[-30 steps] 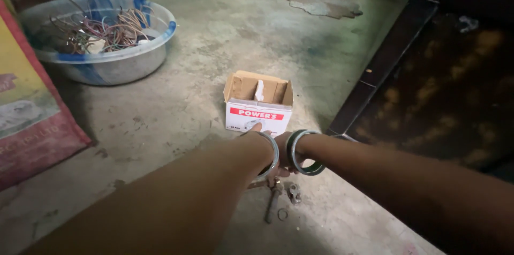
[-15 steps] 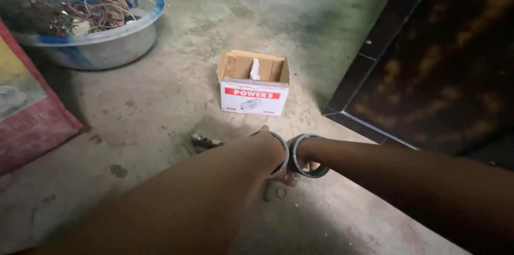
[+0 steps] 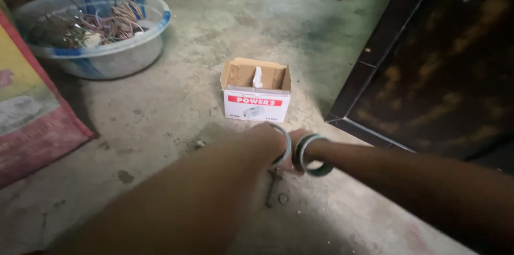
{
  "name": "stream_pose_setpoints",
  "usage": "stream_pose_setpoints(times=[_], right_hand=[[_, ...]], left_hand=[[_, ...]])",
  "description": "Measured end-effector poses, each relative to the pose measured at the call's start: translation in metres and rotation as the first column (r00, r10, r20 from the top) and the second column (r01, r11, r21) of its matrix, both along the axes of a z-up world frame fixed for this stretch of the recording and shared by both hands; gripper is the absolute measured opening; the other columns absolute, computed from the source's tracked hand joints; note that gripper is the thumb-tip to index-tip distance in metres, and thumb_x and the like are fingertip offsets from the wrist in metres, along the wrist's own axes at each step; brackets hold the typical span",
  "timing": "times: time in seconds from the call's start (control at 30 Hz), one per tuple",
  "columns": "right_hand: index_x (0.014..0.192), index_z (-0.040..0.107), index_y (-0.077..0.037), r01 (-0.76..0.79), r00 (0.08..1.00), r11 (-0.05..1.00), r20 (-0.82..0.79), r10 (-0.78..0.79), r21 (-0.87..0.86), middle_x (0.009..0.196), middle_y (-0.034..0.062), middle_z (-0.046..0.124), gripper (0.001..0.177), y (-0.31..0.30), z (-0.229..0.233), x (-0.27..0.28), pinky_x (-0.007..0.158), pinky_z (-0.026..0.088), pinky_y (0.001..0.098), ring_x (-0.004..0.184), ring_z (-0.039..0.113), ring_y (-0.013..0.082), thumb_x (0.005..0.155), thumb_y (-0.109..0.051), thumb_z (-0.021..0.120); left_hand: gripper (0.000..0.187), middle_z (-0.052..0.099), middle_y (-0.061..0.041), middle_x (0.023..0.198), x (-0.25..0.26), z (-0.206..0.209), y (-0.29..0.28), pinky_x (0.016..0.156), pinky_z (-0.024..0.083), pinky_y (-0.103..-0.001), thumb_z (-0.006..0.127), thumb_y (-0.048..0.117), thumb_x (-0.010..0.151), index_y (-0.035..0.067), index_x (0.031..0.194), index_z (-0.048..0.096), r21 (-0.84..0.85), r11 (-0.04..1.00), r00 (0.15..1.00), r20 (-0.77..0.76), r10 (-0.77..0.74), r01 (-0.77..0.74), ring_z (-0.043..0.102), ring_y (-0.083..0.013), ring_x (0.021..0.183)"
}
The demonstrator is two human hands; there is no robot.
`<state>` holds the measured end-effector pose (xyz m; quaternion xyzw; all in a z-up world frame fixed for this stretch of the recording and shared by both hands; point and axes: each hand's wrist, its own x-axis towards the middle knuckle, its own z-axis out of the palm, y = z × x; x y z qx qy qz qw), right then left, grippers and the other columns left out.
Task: The person sits on the floor and sorts small metal hardware pieces, including bolts, nuts, and washers, into a small cardboard box. They pick up items from the floor, inspect them, and place them into the box.
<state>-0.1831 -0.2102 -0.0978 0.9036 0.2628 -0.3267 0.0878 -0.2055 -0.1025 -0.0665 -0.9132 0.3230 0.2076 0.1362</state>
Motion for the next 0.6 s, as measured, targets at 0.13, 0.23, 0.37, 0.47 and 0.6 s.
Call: stream_pose_setpoints(times=[0.13, 0.23, 0.37, 0.47, 0.6], right_hand=[[0.105, 0.076, -0.002, 0.176, 0.963, 0.970, 0.176, -0.205, 0.167, 0.103, 0.0156, 0.078, 0.044, -0.002, 0.071, 0.041, 0.075, 0.056, 0.0396, 0.092, 0.073, 0.0262, 0.067, -0.016, 0.092], [0.102, 0.077, 0.000, 0.335, 0.874, 0.850, 0.204, -0.442, 0.407, 0.101, 0.0165, 0.079, 0.043, 0.001, 0.122, 0.074, 0.075, 0.056, 0.0384, 0.090, 0.074, 0.0261, 0.066, -0.016, 0.094], [0.107, 0.075, 0.007, 0.539, 0.716, 0.390, -0.162, -0.679, 0.747, 0.104, 0.0189, 0.078, 0.030, 0.017, 0.161, 0.113, 0.073, 0.059, 0.0369, 0.092, 0.074, 0.0275, 0.083, -0.010, 0.075], [0.109, 0.072, 0.008, 0.628, 0.673, 0.197, -0.400, -0.622, 0.753, 0.105, 0.0198, 0.077, 0.026, 0.027, 0.179, 0.126, 0.076, 0.061, 0.0330, 0.090, 0.076, 0.0260, 0.085, -0.005, 0.070], [0.110, 0.069, 0.007, 0.719, 0.608, -0.003, -0.631, -0.481, 0.695, 0.104, 0.0198, 0.076, 0.022, 0.048, 0.202, 0.141, 0.078, 0.064, 0.0290, 0.087, 0.076, 0.0235, 0.089, -0.001, 0.064]], left_hand=[[0.053, 0.073, -0.013, 0.111, 0.040, 0.053, 0.011, 0.087, 0.053, -0.041, 0.075, 0.046, 0.080, 0.010, 0.119, 0.073, -0.146, 0.984, 0.994, 0.030, 0.107, -0.101, 0.068, -0.0287, 0.101], [0.053, 0.075, -0.013, 0.108, 0.072, 0.103, 0.025, 0.085, 0.055, -0.041, 0.077, 0.047, 0.079, 0.010, 0.117, 0.075, -0.339, 0.924, 0.981, 0.020, 0.194, -0.176, 0.071, -0.0286, 0.098], [0.044, 0.079, -0.011, 0.095, 0.108, 0.152, 0.045, 0.070, 0.059, -0.039, 0.082, 0.034, 0.073, 0.009, 0.109, 0.075, -0.575, 0.773, 0.962, -0.126, 0.240, -0.268, 0.075, -0.0237, 0.081], [0.034, 0.080, -0.009, 0.089, 0.131, 0.174, 0.061, 0.066, 0.059, -0.035, 0.084, 0.029, 0.072, 0.008, 0.098, 0.078, -0.589, 0.738, 0.939, -0.122, 0.321, -0.329, 0.074, -0.0194, 0.073], [0.031, 0.078, -0.011, 0.086, 0.150, 0.190, 0.093, 0.068, 0.058, -0.035, 0.088, 0.025, 0.069, 0.006, 0.090, 0.076, -0.660, 0.671, 0.910, -0.047, 0.413, -0.338, 0.073, -0.0202, 0.073]])
